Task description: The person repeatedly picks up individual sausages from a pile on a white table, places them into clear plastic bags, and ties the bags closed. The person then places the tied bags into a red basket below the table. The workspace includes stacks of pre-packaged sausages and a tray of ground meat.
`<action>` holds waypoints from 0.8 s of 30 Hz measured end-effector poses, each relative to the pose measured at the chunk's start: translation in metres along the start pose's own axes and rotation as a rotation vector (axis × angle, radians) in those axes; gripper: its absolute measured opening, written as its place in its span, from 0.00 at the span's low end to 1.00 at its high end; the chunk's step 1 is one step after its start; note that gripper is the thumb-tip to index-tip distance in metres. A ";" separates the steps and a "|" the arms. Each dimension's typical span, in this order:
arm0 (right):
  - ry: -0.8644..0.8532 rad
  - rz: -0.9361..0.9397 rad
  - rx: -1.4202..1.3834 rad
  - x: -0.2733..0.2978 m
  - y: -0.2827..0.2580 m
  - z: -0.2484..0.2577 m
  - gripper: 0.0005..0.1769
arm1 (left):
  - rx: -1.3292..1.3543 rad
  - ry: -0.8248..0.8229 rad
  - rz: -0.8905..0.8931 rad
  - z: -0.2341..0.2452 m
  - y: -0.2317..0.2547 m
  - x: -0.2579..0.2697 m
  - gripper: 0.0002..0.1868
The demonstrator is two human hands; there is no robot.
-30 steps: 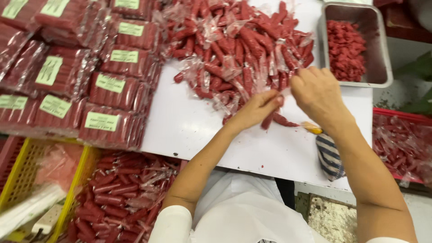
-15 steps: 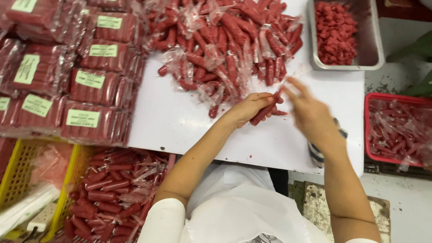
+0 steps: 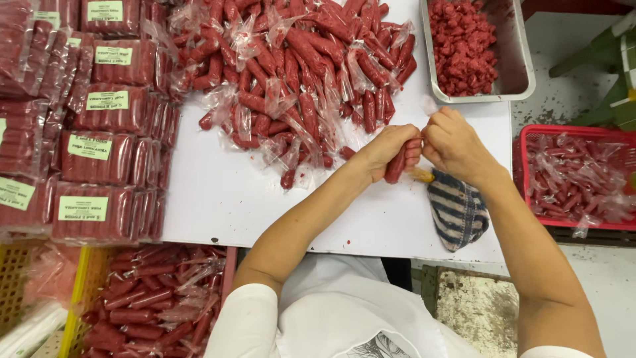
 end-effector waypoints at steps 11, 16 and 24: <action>0.021 -0.092 0.097 0.006 0.131 -0.013 0.08 | 0.335 -0.103 -0.022 0.002 0.026 -0.014 0.13; -0.048 -0.269 0.218 0.006 0.177 -0.036 0.09 | 0.419 -0.032 -0.057 0.015 0.025 -0.009 0.11; 0.333 -0.283 -0.132 -0.030 0.004 0.060 0.32 | -0.775 0.235 -0.205 0.049 0.019 0.028 0.13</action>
Point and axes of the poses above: each hand's wrist, its own x-axis away from the middle knuckle, its own z-axis out of the back of the hand, y = z × x, the point moved 7 cm from there along -x, towards the middle knuckle, and after that the axes turned 13 degrees about -y, right-handed, at the moved point
